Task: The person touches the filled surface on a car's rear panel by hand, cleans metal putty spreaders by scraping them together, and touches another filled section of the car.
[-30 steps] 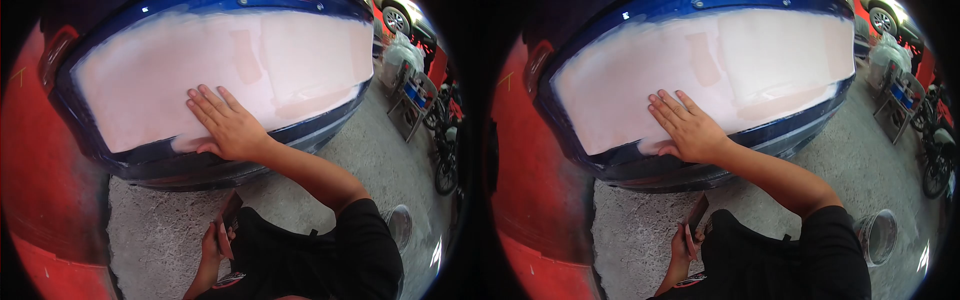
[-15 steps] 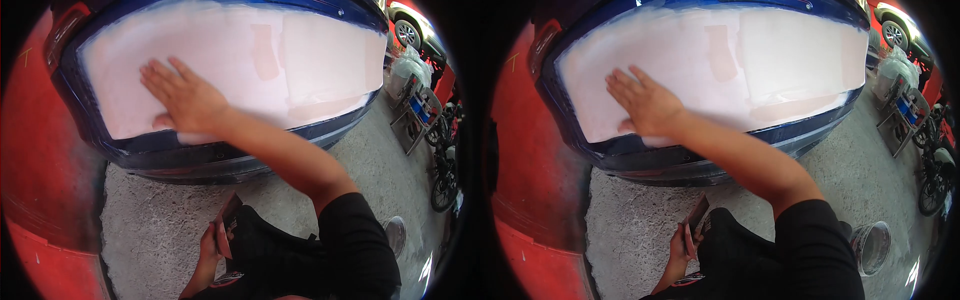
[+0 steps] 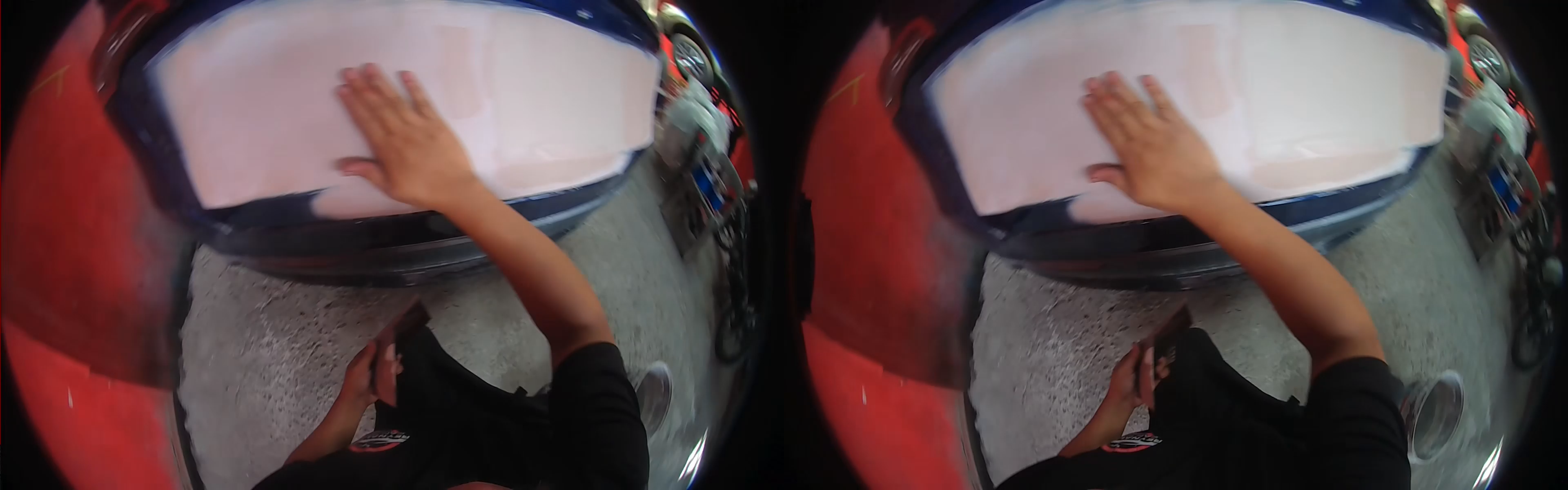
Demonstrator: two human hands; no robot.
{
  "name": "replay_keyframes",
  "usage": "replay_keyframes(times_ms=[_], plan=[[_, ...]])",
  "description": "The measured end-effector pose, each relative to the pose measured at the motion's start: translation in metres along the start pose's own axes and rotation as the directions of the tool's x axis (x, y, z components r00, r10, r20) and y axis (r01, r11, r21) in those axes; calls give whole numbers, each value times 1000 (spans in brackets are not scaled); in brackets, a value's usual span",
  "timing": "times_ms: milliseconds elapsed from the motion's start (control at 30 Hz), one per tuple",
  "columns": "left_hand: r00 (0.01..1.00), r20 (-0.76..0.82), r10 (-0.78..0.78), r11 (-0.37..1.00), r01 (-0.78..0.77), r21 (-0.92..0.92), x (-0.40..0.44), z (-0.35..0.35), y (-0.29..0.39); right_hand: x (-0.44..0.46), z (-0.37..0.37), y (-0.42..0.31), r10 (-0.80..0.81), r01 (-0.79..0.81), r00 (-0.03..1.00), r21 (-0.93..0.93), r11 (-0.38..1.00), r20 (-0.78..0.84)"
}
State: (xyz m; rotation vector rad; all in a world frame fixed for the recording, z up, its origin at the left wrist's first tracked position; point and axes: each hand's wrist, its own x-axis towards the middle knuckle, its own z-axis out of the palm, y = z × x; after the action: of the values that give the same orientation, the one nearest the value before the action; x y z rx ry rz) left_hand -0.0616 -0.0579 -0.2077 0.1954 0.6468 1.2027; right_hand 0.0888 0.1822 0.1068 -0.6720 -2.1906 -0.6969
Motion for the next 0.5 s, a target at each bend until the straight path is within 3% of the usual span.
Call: replay_keyframes(times_ms=[167, 267, 367, 500], plan=[[995, -75, 58, 996, -53, 75, -10, 20, 12, -25, -11, -30, -149, 147, 964, 22, 989, 219], [993, -92, 77, 996, -73, 44, -16, 15, 10, 10, -11, -26, -387, 387, 884, 55, 921, 261], [992, -97, 84, 996, -83, 7, -21, 15, 11, 69, 13, -26, -566, 565, 811, 52, 824, 147], [992, -75, 103, 993, -107, -48, -24, 6, 9, 122, 40, -54, -583, 585, 811, -92, 806, 54]])
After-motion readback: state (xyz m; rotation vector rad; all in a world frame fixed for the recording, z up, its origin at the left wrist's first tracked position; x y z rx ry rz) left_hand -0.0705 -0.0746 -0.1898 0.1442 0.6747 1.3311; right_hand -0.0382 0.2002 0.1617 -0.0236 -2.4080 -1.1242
